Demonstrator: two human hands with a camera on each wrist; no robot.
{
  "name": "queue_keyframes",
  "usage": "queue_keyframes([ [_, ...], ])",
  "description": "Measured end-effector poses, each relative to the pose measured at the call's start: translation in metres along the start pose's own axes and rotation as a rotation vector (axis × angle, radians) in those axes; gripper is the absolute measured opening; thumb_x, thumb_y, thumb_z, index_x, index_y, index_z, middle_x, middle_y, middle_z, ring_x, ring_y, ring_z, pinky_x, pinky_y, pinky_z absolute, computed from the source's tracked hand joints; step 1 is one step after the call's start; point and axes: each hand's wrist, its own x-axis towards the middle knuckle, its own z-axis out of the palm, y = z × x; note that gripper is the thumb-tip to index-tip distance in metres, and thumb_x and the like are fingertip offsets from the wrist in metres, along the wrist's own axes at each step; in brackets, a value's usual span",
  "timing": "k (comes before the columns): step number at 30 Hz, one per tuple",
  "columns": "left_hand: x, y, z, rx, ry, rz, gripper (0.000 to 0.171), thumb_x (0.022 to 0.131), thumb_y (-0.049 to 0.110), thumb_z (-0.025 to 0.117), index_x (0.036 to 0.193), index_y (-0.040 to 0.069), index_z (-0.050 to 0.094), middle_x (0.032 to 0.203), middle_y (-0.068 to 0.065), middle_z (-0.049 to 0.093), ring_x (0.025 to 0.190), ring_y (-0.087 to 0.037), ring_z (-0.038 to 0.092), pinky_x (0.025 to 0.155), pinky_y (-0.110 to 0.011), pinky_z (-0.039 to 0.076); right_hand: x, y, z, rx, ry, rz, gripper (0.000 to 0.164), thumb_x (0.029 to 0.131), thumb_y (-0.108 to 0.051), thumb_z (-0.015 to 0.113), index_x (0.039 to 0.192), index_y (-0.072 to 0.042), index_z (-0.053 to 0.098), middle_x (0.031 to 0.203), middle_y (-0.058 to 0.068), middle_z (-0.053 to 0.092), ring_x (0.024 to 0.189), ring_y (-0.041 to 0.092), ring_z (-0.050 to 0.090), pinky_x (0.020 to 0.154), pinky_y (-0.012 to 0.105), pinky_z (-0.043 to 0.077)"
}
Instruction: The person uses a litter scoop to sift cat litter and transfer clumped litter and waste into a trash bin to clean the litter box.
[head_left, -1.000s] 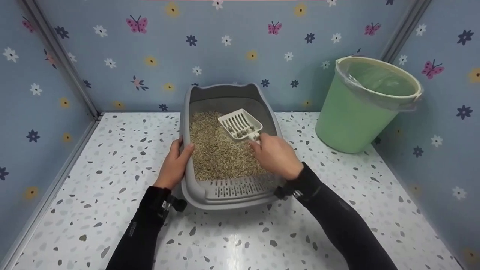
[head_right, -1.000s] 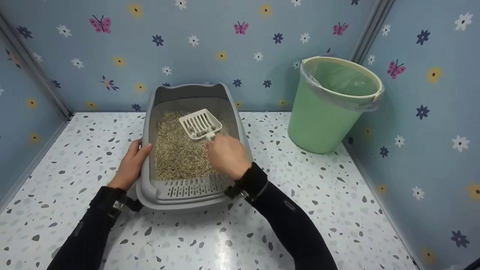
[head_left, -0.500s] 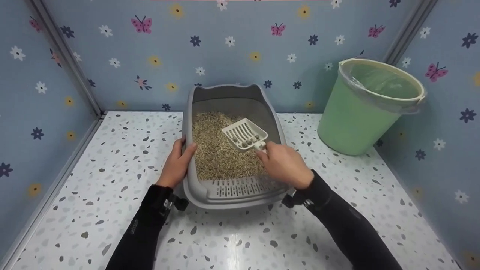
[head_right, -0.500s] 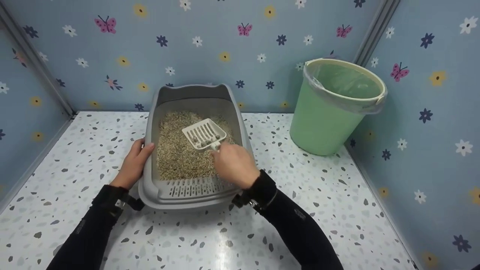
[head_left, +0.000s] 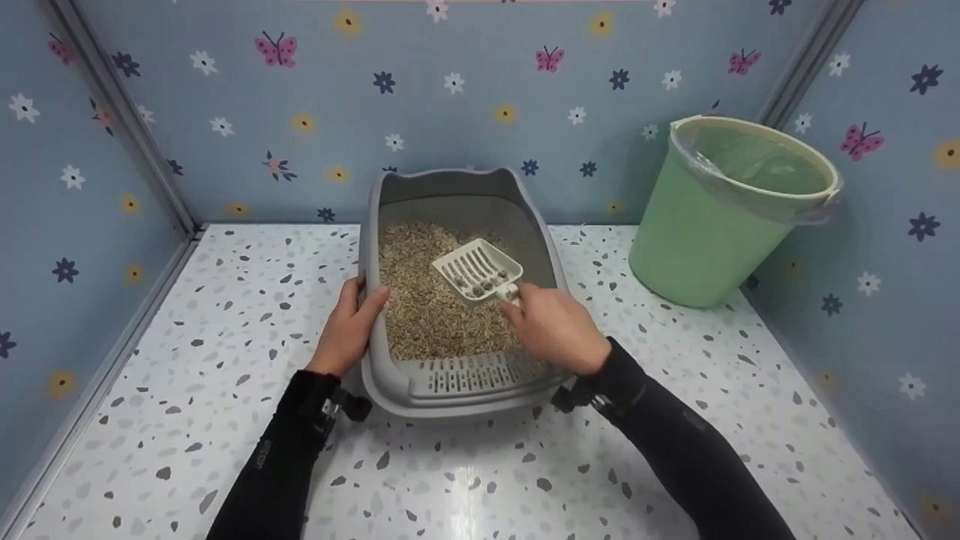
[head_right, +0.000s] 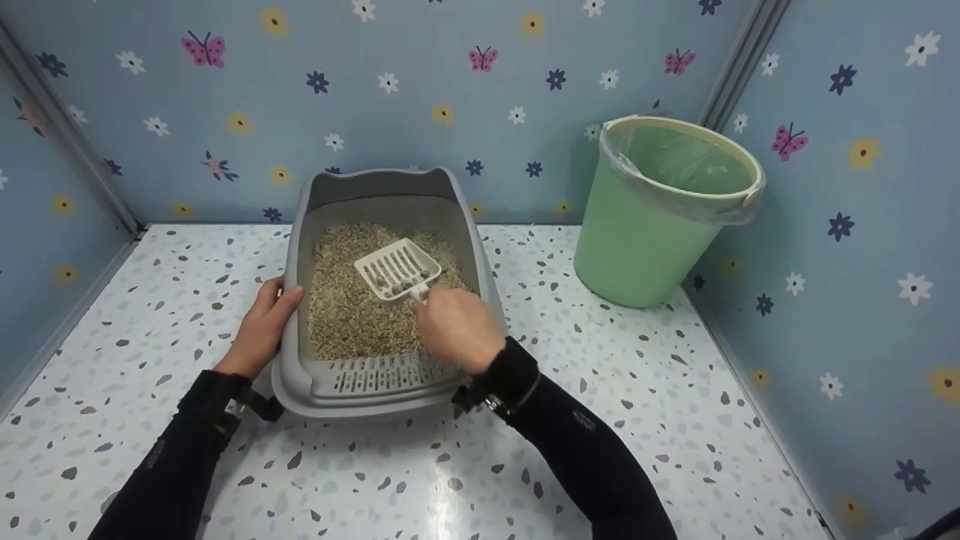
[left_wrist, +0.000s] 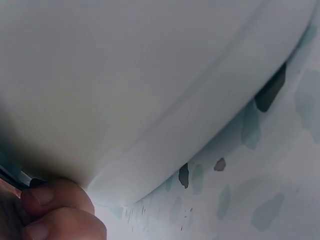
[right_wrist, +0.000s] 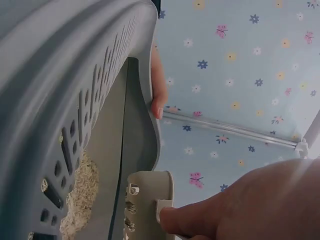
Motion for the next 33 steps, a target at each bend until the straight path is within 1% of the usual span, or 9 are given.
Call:
queue_keyframes([
  [4, -0.003, -0.002, 0.005, 0.003, 0.008, 0.000, 0.083, 0.116, 0.061, 0.047, 0.177, 0.011, 0.022, 0.179, -0.020, 0.030, 0.163, -0.038, 0.033, 0.132, -0.055, 0.026, 0.011, 0.002, 0.004, -0.014, 0.055, -0.018, 0.030, 0.117, -0.038, 0.059, 0.106, -0.010, 0.066, 0.087, 0.003, 0.063, 0.074, 0.023, 0.061, 0.066, 0.042, 0.054],
  [7, -0.002, -0.002, 0.004, 0.014, 0.007, -0.007, 0.083, 0.116, 0.063, 0.048, 0.177, 0.012, 0.024, 0.178, -0.019, 0.032, 0.162, -0.038, 0.034, 0.132, -0.054, 0.027, 0.018, 0.003, 0.004, -0.026, 0.058, 0.016, 0.032, 0.117, -0.039, 0.059, 0.107, -0.010, 0.067, 0.087, 0.004, 0.064, 0.074, 0.023, 0.062, 0.067, 0.043, 0.054],
  [10, -0.001, -0.002, 0.003, 0.011, 0.013, -0.004, 0.083, 0.115, 0.063, 0.049, 0.177, 0.011, 0.026, 0.179, -0.018, 0.032, 0.162, -0.038, 0.034, 0.132, -0.054, 0.027, 0.019, 0.004, 0.002, 0.004, 0.050, 0.033, 0.032, 0.117, -0.041, 0.059, 0.110, -0.011, 0.067, 0.088, 0.003, 0.065, 0.072, 0.022, 0.061, 0.066, 0.042, 0.053],
  [13, -0.002, -0.002, 0.003, 0.004, 0.024, 0.001, 0.084, 0.115, 0.064, 0.048, 0.177, 0.011, 0.025, 0.179, -0.018, 0.031, 0.163, -0.038, 0.032, 0.133, -0.054, 0.026, 0.017, 0.006, 0.000, 0.039, 0.051, 0.020, 0.033, 0.117, -0.042, 0.059, 0.111, -0.011, 0.067, 0.087, 0.003, 0.063, 0.071, 0.021, 0.059, 0.065, 0.042, 0.052],
  [18, -0.004, 0.000, 0.002, -0.015, -0.002, -0.007, 0.086, 0.115, 0.064, 0.047, 0.179, 0.013, 0.020, 0.181, -0.018, 0.027, 0.164, -0.038, 0.031, 0.133, -0.054, 0.025, 0.013, 0.011, -0.009, 0.078, 0.026, 0.030, 0.031, 0.117, -0.042, 0.059, 0.110, -0.014, 0.066, 0.084, 0.001, 0.059, 0.068, 0.019, 0.056, 0.062, 0.039, 0.051],
  [22, -0.005, 0.000, 0.002, -0.027, -0.017, -0.009, 0.086, 0.116, 0.063, 0.046, 0.179, 0.012, 0.018, 0.182, -0.018, 0.024, 0.166, -0.037, 0.027, 0.134, -0.054, 0.023, 0.013, 0.016, -0.029, 0.120, -0.011, 0.052, 0.030, 0.117, -0.041, 0.060, 0.113, -0.013, 0.070, 0.081, 0.000, 0.060, 0.062, 0.017, 0.056, 0.055, 0.034, 0.049],
  [26, -0.003, -0.001, 0.002, -0.028, -0.010, -0.007, 0.086, 0.116, 0.063, 0.047, 0.179, 0.011, 0.019, 0.182, -0.018, 0.025, 0.166, -0.036, 0.028, 0.134, -0.053, 0.024, 0.017, 0.027, -0.058, 0.098, 0.025, 0.020, 0.033, 0.116, -0.038, 0.061, 0.115, -0.009, 0.075, 0.076, -0.001, 0.054, 0.059, 0.015, 0.049, 0.056, 0.034, 0.044],
  [28, -0.002, -0.001, 0.002, -0.027, -0.006, -0.006, 0.086, 0.115, 0.063, 0.048, 0.178, 0.012, 0.020, 0.181, -0.018, 0.026, 0.165, -0.036, 0.029, 0.134, -0.053, 0.024, 0.018, 0.035, -0.072, 0.082, 0.060, -0.002, 0.034, 0.116, -0.037, 0.059, 0.107, -0.008, 0.074, 0.073, -0.002, 0.047, 0.059, 0.015, 0.043, 0.059, 0.035, 0.040],
  [33, -0.002, -0.002, 0.002, -0.031, -0.011, -0.001, 0.085, 0.116, 0.062, 0.047, 0.179, 0.012, 0.019, 0.181, -0.019, 0.026, 0.165, -0.036, 0.030, 0.133, -0.054, 0.024, 0.018, 0.054, -0.107, 0.067, 0.149, -0.011, 0.041, 0.117, -0.040, 0.056, 0.087, -0.013, 0.063, 0.070, -0.002, 0.041, 0.059, 0.016, 0.038, 0.062, 0.037, 0.036],
])
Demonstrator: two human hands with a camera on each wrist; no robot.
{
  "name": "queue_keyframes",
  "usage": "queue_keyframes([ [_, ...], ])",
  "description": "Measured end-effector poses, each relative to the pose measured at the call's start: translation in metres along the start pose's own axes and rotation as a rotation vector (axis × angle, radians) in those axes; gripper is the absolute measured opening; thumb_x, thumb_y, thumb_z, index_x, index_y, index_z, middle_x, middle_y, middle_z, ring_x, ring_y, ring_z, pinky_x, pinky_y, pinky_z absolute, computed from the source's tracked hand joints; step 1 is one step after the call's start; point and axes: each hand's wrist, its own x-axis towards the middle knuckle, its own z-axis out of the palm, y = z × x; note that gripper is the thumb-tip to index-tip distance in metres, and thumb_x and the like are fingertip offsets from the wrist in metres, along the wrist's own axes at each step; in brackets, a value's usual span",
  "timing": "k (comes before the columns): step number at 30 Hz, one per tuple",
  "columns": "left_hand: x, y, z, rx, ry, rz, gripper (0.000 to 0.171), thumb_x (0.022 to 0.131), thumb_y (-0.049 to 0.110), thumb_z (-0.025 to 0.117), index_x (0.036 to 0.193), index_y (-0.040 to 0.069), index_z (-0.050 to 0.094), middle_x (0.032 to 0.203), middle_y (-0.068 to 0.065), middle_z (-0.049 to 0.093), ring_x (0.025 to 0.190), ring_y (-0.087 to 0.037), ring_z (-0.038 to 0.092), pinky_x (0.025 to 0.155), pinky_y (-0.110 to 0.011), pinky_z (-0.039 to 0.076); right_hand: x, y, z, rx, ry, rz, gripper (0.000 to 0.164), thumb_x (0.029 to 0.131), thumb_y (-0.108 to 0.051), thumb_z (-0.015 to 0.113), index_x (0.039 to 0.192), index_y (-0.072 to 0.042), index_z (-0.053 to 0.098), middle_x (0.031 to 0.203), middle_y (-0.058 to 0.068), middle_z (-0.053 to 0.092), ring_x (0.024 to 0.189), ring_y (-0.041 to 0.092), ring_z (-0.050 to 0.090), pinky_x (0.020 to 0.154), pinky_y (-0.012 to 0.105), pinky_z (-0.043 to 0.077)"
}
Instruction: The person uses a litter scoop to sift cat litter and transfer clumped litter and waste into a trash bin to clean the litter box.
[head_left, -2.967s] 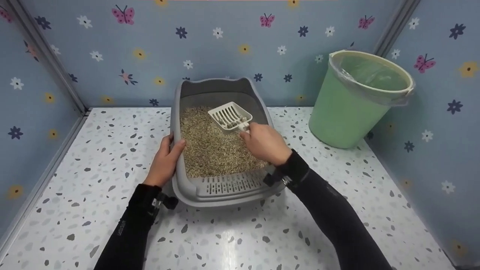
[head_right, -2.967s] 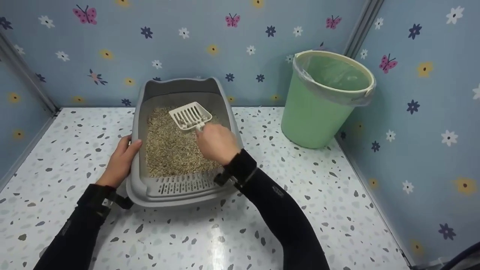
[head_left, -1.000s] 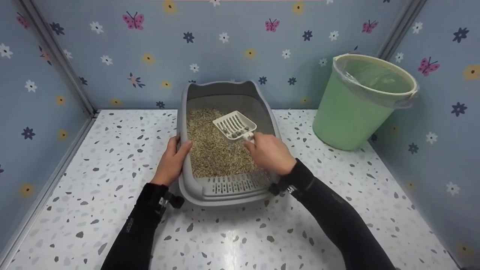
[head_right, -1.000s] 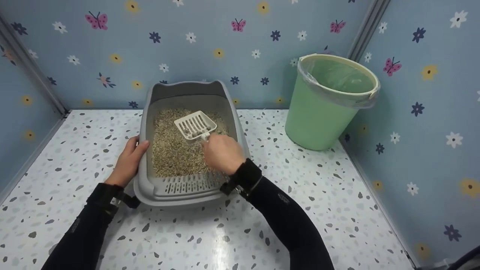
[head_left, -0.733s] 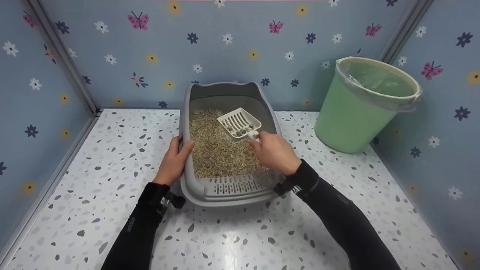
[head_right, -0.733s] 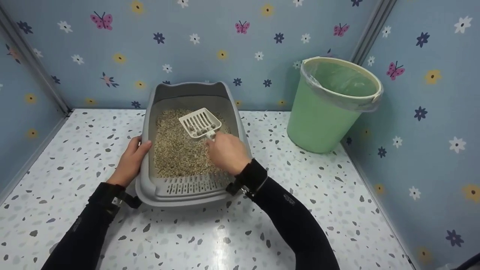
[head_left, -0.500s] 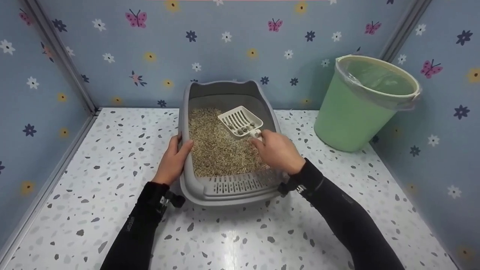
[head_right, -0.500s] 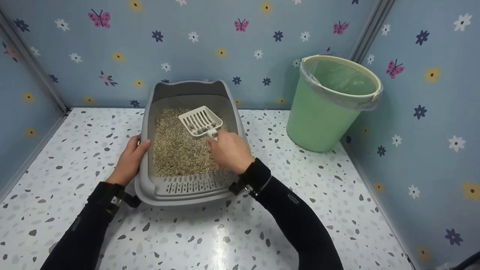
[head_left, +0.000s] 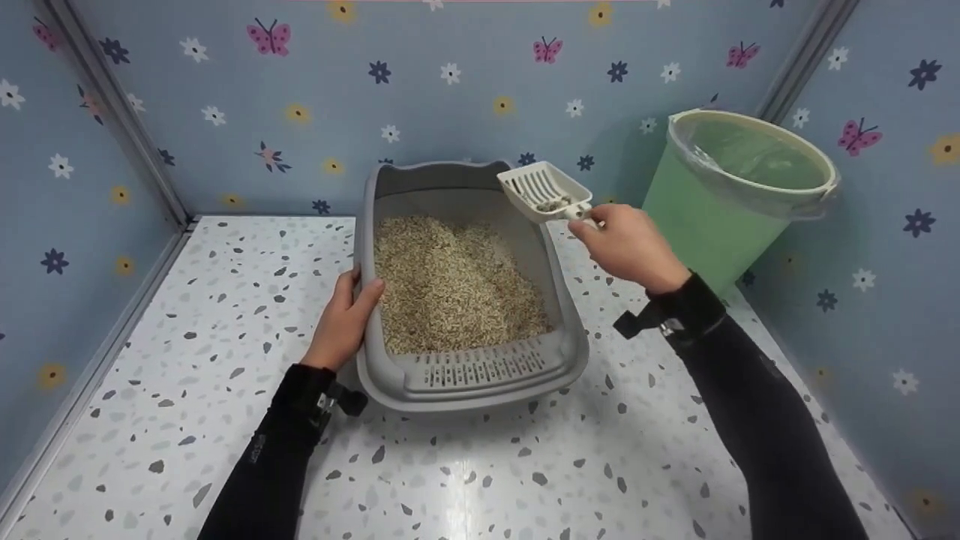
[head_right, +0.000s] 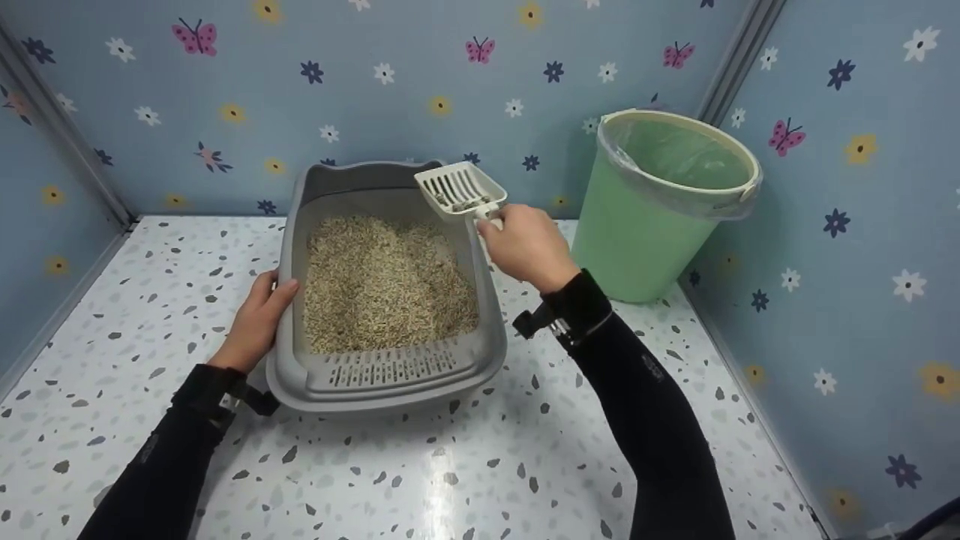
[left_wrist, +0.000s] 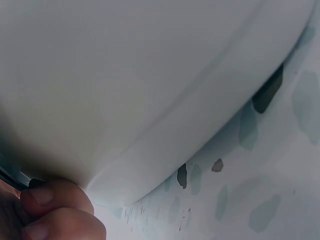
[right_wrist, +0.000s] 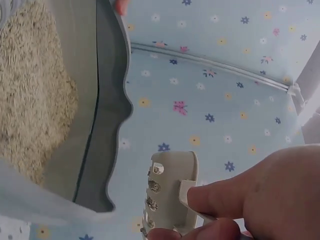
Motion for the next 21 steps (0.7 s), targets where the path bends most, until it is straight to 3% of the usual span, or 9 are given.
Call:
queue_keyframes([
  [6, 0.000, 0.000, -0.001, -0.011, 0.001, 0.011, 0.084, 0.117, 0.060, 0.048, 0.179, 0.011, 0.019, 0.181, -0.019, 0.026, 0.166, -0.036, 0.028, 0.134, -0.053, 0.023, 0.002, 0.012, -0.053, -0.051, 0.087, 0.055, 0.048, 0.116, -0.049, 0.055, 0.087, -0.011, 0.065, 0.071, -0.003, 0.041, 0.061, 0.017, 0.039, 0.059, 0.037, 0.035],
  [13, 0.000, 0.000, 0.000, 0.001, 0.013, 0.009, 0.084, 0.116, 0.061, 0.048, 0.179, 0.012, 0.020, 0.180, -0.019, 0.028, 0.165, -0.036, 0.029, 0.134, -0.053, 0.023, 0.010, 0.041, -0.116, -0.049, 0.138, 0.225, 0.058, 0.114, -0.059, 0.054, 0.093, -0.007, 0.067, 0.067, -0.006, 0.037, 0.059, 0.015, 0.039, 0.054, 0.035, 0.033],
  [17, 0.000, 0.000, 0.001, 0.000, 0.006, 0.008, 0.085, 0.116, 0.061, 0.047, 0.179, 0.012, 0.019, 0.180, -0.020, 0.028, 0.164, -0.038, 0.031, 0.133, -0.055, 0.024, 0.016, 0.063, -0.139, -0.038, 0.175, 0.312, 0.057, 0.114, -0.057, 0.053, 0.104, -0.003, 0.070, 0.068, -0.007, 0.047, 0.058, 0.014, 0.041, 0.051, 0.034, 0.035],
  [21, 0.000, 0.000, 0.002, -0.007, 0.005, 0.012, 0.083, 0.116, 0.059, 0.048, 0.178, 0.010, 0.021, 0.179, -0.020, 0.030, 0.163, -0.037, 0.034, 0.133, -0.054, 0.025, 0.017, 0.083, -0.153, -0.061, 0.189, 0.388, 0.057, 0.114, -0.058, 0.051, 0.098, -0.005, 0.065, 0.071, -0.007, 0.049, 0.059, 0.014, 0.044, 0.051, 0.034, 0.038],
])
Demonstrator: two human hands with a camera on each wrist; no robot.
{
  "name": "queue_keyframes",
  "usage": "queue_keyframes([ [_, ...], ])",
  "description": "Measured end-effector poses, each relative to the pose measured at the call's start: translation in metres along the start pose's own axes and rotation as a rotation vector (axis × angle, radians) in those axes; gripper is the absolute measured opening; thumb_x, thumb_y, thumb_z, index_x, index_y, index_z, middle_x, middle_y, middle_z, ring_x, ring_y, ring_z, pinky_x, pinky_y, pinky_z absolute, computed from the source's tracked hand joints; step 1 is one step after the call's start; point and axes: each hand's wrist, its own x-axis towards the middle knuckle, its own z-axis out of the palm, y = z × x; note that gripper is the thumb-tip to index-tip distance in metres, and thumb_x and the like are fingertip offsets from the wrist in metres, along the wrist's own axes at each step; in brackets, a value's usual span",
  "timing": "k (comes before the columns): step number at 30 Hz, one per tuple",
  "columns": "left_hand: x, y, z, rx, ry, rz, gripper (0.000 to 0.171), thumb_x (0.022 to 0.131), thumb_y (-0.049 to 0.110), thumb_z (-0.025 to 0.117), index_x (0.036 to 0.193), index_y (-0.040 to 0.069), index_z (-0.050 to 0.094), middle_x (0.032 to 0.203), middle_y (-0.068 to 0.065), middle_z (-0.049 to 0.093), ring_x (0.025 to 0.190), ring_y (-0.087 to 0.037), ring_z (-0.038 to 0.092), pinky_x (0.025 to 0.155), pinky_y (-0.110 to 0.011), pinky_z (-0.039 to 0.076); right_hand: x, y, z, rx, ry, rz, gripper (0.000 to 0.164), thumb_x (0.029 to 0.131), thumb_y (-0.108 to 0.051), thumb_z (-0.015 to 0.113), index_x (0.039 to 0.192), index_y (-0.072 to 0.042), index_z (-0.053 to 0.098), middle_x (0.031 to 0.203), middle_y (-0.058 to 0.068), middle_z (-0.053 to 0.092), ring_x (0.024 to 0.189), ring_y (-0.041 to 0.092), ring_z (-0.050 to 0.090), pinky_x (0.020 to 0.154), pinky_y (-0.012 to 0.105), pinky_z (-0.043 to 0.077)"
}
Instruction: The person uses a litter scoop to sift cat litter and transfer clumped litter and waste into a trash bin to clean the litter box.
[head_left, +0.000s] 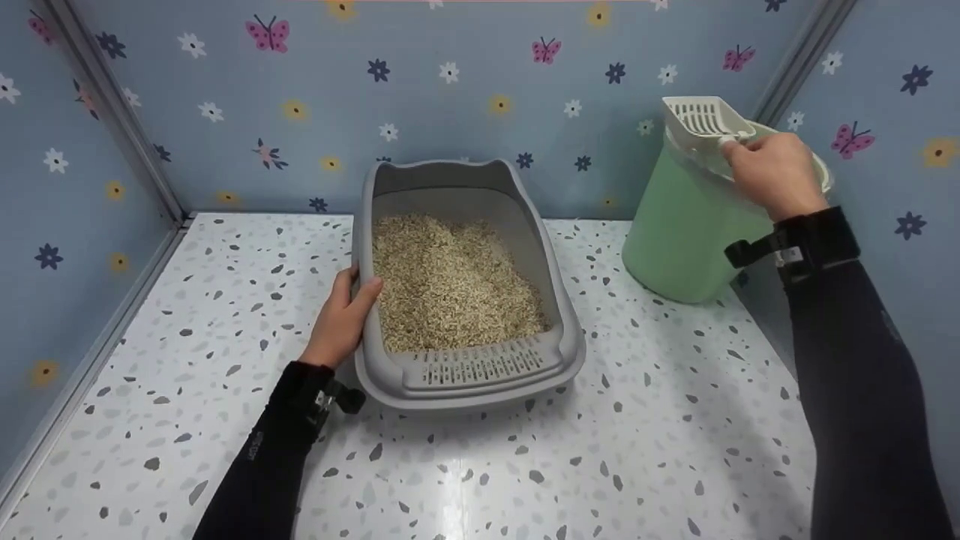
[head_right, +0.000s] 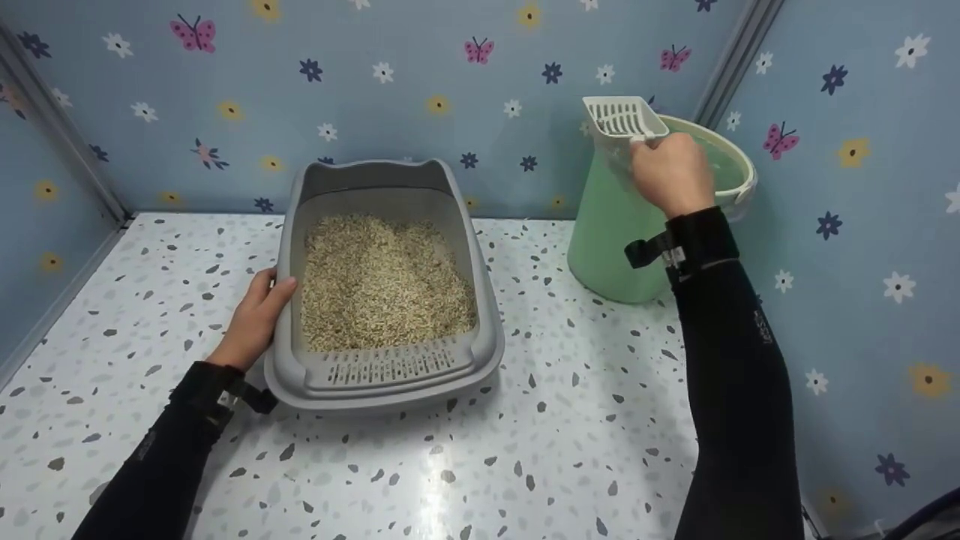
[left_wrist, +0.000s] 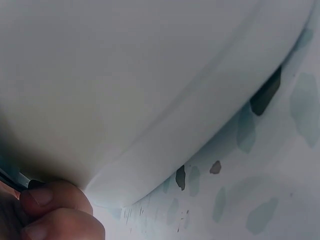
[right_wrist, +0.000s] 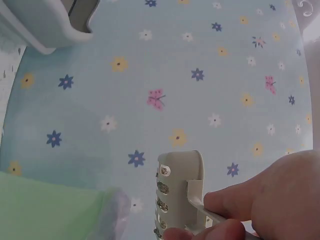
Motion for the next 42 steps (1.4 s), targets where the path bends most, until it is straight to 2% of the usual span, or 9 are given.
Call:
queue_keyframes([
  [3, 0.000, 0.001, 0.000, 0.006, 0.007, 0.000, 0.083, 0.116, 0.059, 0.048, 0.178, 0.010, 0.022, 0.178, -0.020, 0.031, 0.162, -0.037, 0.034, 0.134, -0.053, 0.024, 0.007, 0.012, -0.004, -0.040, 0.009, 0.035, 0.057, 0.113, -0.060, 0.050, 0.092, -0.007, 0.060, 0.072, -0.006, 0.047, 0.060, 0.016, 0.044, 0.051, 0.035, 0.038],
  [12, 0.000, 0.000, 0.000, 0.018, 0.014, 0.000, 0.084, 0.116, 0.062, 0.048, 0.178, 0.011, 0.022, 0.178, -0.020, 0.033, 0.162, -0.038, 0.035, 0.133, -0.054, 0.026, 0.020, 0.034, -0.007, -0.056, 0.059, 0.058, 0.059, 0.113, -0.053, 0.053, 0.123, 0.004, 0.067, 0.096, 0.009, 0.059, 0.069, 0.019, 0.051, 0.057, 0.034, 0.042],
  [17, 0.000, -0.001, 0.000, 0.017, 0.012, 0.000, 0.084, 0.116, 0.061, 0.049, 0.178, 0.012, 0.022, 0.177, -0.021, 0.033, 0.162, -0.038, 0.034, 0.133, -0.053, 0.025, 0.021, 0.040, -0.006, -0.107, 0.084, 0.039, 0.054, 0.112, -0.046, 0.055, 0.108, 0.006, 0.067, 0.110, 0.024, 0.063, 0.084, 0.033, 0.055, 0.066, 0.039, 0.044],
  [22, -0.001, 0.000, 0.000, 0.008, 0.004, -0.001, 0.084, 0.116, 0.061, 0.049, 0.178, 0.012, 0.021, 0.178, -0.020, 0.031, 0.164, -0.037, 0.032, 0.133, -0.053, 0.024, 0.023, 0.043, -0.007, -0.166, 0.086, 0.031, 0.048, 0.111, -0.043, 0.057, 0.087, -0.002, 0.058, 0.092, 0.019, 0.060, 0.081, 0.036, 0.054, 0.065, 0.043, 0.044],
  [30, 0.000, 0.002, -0.001, 0.014, 0.004, -0.008, 0.084, 0.116, 0.061, 0.047, 0.178, 0.012, 0.020, 0.181, -0.019, 0.027, 0.166, -0.036, 0.027, 0.134, -0.053, 0.022, 0.030, 0.055, -0.005, -0.278, 0.122, -0.107, 0.040, 0.105, -0.024, 0.053, 0.069, -0.008, 0.043, 0.064, 0.004, 0.037, 0.064, 0.032, 0.041, 0.058, 0.044, 0.033],
  [34, 0.001, 0.002, 0.000, 0.014, 0.011, 0.000, 0.083, 0.116, 0.060, 0.048, 0.177, 0.010, 0.023, 0.179, -0.019, 0.030, 0.165, -0.036, 0.030, 0.134, -0.052, 0.023, 0.029, 0.060, -0.003, -0.322, 0.143, -0.141, 0.020, 0.096, -0.008, 0.049, 0.078, 0.000, 0.051, 0.070, 0.019, 0.052, 0.068, 0.039, 0.048, 0.060, 0.050, 0.038],
  [36, 0.001, 0.002, 0.000, 0.012, 0.014, 0.003, 0.083, 0.116, 0.059, 0.049, 0.177, 0.010, 0.023, 0.178, -0.020, 0.032, 0.163, -0.036, 0.032, 0.133, -0.052, 0.024, 0.029, 0.061, -0.002, -0.353, 0.151, -0.155, 0.014, 0.093, -0.003, 0.050, 0.090, 0.006, 0.060, 0.087, 0.030, 0.063, 0.077, 0.047, 0.055, 0.063, 0.058, 0.044],
  [39, 0.002, 0.001, 0.000, 0.009, 0.017, 0.003, 0.083, 0.116, 0.060, 0.050, 0.177, 0.011, 0.023, 0.177, -0.020, 0.033, 0.162, -0.036, 0.034, 0.133, -0.052, 0.025, 0.027, 0.061, 0.000, -0.407, 0.161, -0.179, 0.029, 0.091, 0.002, 0.052, 0.113, 0.008, 0.070, 0.109, 0.038, 0.067, 0.089, 0.055, 0.060, 0.068, 0.070, 0.047],
  [42, 0.002, 0.000, -0.001, 0.014, 0.017, -0.004, 0.083, 0.116, 0.060, 0.050, 0.178, 0.012, 0.023, 0.177, -0.020, 0.033, 0.162, -0.036, 0.034, 0.133, -0.053, 0.025, 0.026, 0.060, 0.001, -0.446, 0.166, -0.185, 0.033, 0.091, 0.004, 0.053, 0.119, 0.008, 0.070, 0.110, 0.039, 0.062, 0.090, 0.056, 0.059, 0.067, 0.074, 0.046],
])
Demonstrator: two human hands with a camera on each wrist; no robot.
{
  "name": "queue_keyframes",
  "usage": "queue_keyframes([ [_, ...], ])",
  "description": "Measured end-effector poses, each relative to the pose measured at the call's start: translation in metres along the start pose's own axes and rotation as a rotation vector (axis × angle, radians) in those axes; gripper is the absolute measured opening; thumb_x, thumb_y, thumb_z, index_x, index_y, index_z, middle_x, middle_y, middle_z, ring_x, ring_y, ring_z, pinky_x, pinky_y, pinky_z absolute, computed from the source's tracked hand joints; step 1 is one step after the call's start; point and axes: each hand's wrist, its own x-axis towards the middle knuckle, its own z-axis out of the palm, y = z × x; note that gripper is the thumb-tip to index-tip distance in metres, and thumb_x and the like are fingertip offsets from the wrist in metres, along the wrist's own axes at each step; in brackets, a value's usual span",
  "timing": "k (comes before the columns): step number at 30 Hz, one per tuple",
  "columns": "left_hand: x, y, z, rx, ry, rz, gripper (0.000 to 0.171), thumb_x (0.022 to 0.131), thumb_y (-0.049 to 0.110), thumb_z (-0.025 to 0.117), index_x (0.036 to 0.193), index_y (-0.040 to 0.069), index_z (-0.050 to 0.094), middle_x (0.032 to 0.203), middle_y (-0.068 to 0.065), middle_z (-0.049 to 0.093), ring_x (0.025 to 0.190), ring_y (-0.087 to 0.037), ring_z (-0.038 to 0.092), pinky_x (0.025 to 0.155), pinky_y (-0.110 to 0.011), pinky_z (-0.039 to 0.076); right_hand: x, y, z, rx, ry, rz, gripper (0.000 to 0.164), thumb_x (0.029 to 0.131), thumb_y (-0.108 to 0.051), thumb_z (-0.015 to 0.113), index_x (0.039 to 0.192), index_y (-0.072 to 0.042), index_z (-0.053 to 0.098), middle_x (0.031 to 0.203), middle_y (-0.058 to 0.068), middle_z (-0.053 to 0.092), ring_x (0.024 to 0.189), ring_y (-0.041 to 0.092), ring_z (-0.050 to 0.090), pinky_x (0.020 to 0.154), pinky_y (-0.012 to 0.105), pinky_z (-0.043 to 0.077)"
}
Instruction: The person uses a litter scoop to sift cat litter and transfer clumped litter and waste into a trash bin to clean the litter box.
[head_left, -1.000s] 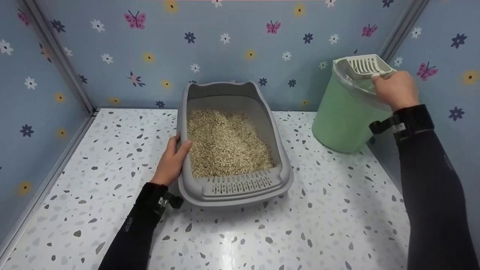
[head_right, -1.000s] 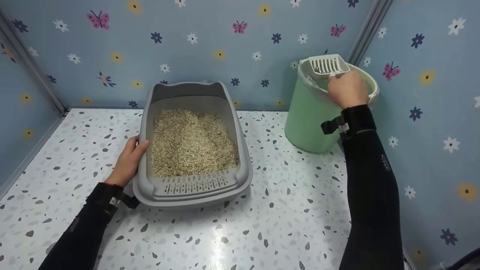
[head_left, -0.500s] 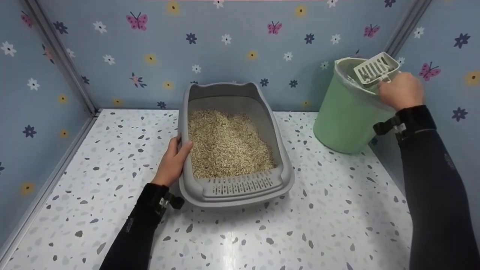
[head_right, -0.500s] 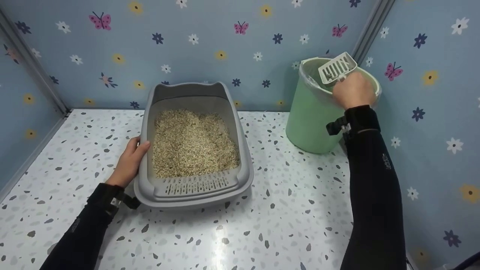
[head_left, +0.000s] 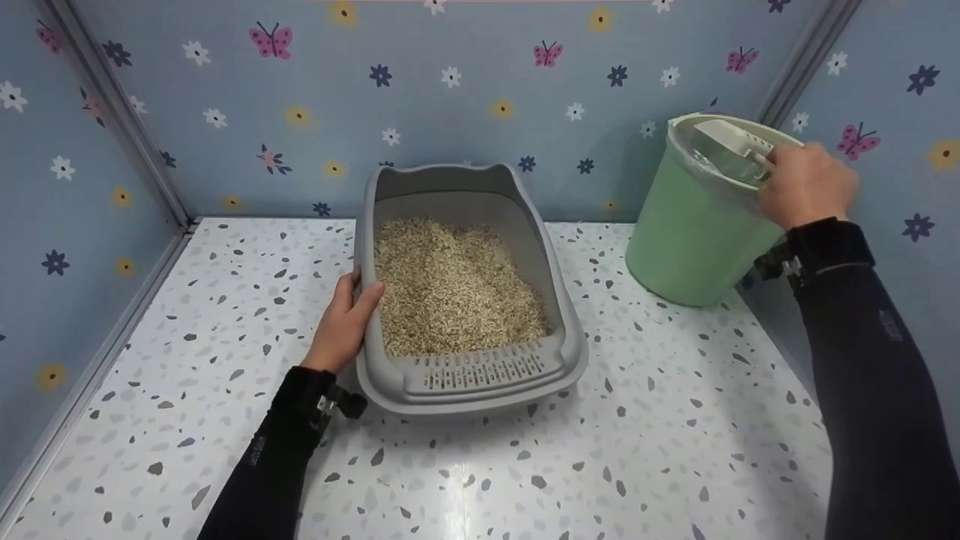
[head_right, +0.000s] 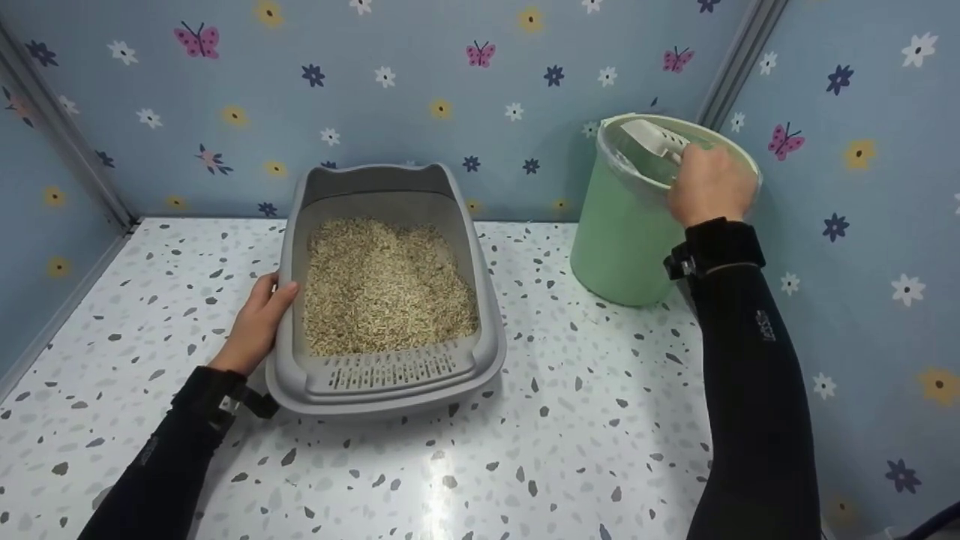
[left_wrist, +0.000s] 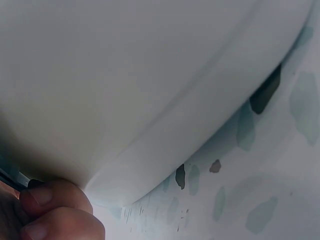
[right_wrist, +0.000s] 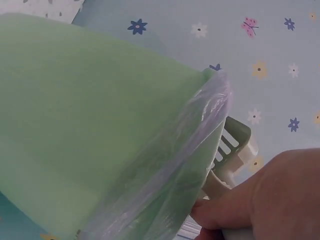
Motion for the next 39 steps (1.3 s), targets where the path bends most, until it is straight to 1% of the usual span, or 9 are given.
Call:
queue_keyframes([
  [5, -0.002, -0.002, -0.002, -0.005, -0.005, -0.006, 0.083, 0.116, 0.060, 0.050, 0.178, 0.013, 0.021, 0.178, -0.020, 0.033, 0.161, -0.037, 0.035, 0.132, -0.054, 0.026, -0.003, -0.005, 0.001, -0.004, 0.005, 0.012, 0.035, 0.093, 0.003, 0.054, 0.124, 0.010, 0.067, 0.111, 0.037, 0.059, 0.094, 0.055, 0.057, 0.070, 0.074, 0.046],
  [10, -0.003, -0.003, -0.002, -0.009, -0.005, -0.012, 0.084, 0.115, 0.060, 0.050, 0.178, 0.013, 0.021, 0.178, -0.019, 0.033, 0.161, -0.037, 0.035, 0.133, -0.054, 0.026, -0.013, -0.024, -0.008, 0.062, 0.073, 0.019, 0.041, 0.099, -0.002, 0.052, 0.136, 0.011, 0.065, 0.119, 0.039, 0.062, 0.101, 0.058, 0.059, 0.077, 0.076, 0.047],
  [13, -0.003, -0.003, -0.003, -0.010, -0.014, -0.012, 0.084, 0.116, 0.061, 0.048, 0.179, 0.013, 0.019, 0.180, -0.018, 0.029, 0.163, -0.036, 0.032, 0.133, -0.054, 0.025, -0.024, -0.047, -0.018, 0.129, 0.147, -0.020, 0.040, 0.107, -0.009, 0.057, 0.141, 0.011, 0.064, 0.125, 0.039, 0.066, 0.107, 0.059, 0.062, 0.085, 0.075, 0.048],
  [16, -0.004, -0.002, -0.003, -0.011, -0.020, -0.012, 0.085, 0.116, 0.062, 0.046, 0.179, 0.013, 0.017, 0.181, -0.017, 0.026, 0.164, -0.036, 0.031, 0.133, -0.054, 0.025, -0.038, -0.077, -0.028, 0.191, 0.197, -0.096, 0.039, 0.111, -0.016, 0.063, 0.139, 0.010, 0.066, 0.124, 0.037, 0.069, 0.106, 0.056, 0.064, 0.086, 0.072, 0.047],
  [19, -0.005, -0.001, -0.004, -0.013, -0.018, -0.012, 0.085, 0.116, 0.061, 0.046, 0.179, 0.013, 0.017, 0.181, -0.017, 0.026, 0.164, -0.037, 0.032, 0.133, -0.055, 0.026, -0.054, -0.109, -0.033, 0.244, 0.193, -0.195, 0.035, 0.111, -0.018, 0.067, 0.134, 0.009, 0.069, 0.120, 0.034, 0.071, 0.100, 0.052, 0.067, 0.083, 0.069, 0.049],
  [26, -0.004, -0.001, -0.002, -0.018, -0.016, -0.007, 0.084, 0.116, 0.061, 0.048, 0.179, 0.014, 0.018, 0.180, -0.018, 0.029, 0.162, -0.038, 0.035, 0.133, -0.054, 0.026, -0.083, -0.171, -0.020, 0.265, 0.058, -0.390, 0.028, 0.107, -0.016, 0.074, 0.124, 0.005, 0.072, 0.114, 0.027, 0.077, 0.091, 0.047, 0.073, 0.080, 0.067, 0.058],
  [31, -0.002, 0.000, 0.000, -0.007, 0.002, -0.004, 0.085, 0.115, 0.062, 0.049, 0.178, 0.013, 0.022, 0.178, -0.020, 0.033, 0.162, -0.039, 0.035, 0.133, -0.054, 0.026, -0.093, -0.204, -0.001, 0.224, -0.102, -0.432, 0.032, 0.108, -0.023, 0.075, 0.128, 0.002, 0.071, 0.110, 0.023, 0.078, 0.090, 0.043, 0.074, 0.077, 0.064, 0.060],
  [35, -0.001, -0.001, 0.000, 0.024, 0.016, -0.006, 0.086, 0.114, 0.065, 0.050, 0.177, 0.013, 0.025, 0.177, -0.019, 0.035, 0.161, -0.039, 0.036, 0.133, -0.055, 0.027, -0.094, -0.224, 0.016, 0.170, -0.245, -0.455, 0.034, 0.107, -0.027, 0.073, 0.129, -0.001, 0.075, 0.113, 0.020, 0.079, 0.094, 0.040, 0.075, 0.080, 0.062, 0.061],
  [39, 0.000, -0.002, 0.001, 0.030, 0.023, -0.009, 0.087, 0.113, 0.067, 0.050, 0.176, 0.012, 0.027, 0.176, -0.019, 0.036, 0.160, -0.038, 0.037, 0.132, -0.053, 0.028, -0.091, -0.240, 0.030, 0.127, -0.383, -0.501, 0.027, 0.103, -0.026, 0.075, 0.117, -0.004, 0.083, 0.108, 0.013, 0.081, 0.093, 0.035, 0.075, 0.083, 0.056, 0.062],
])
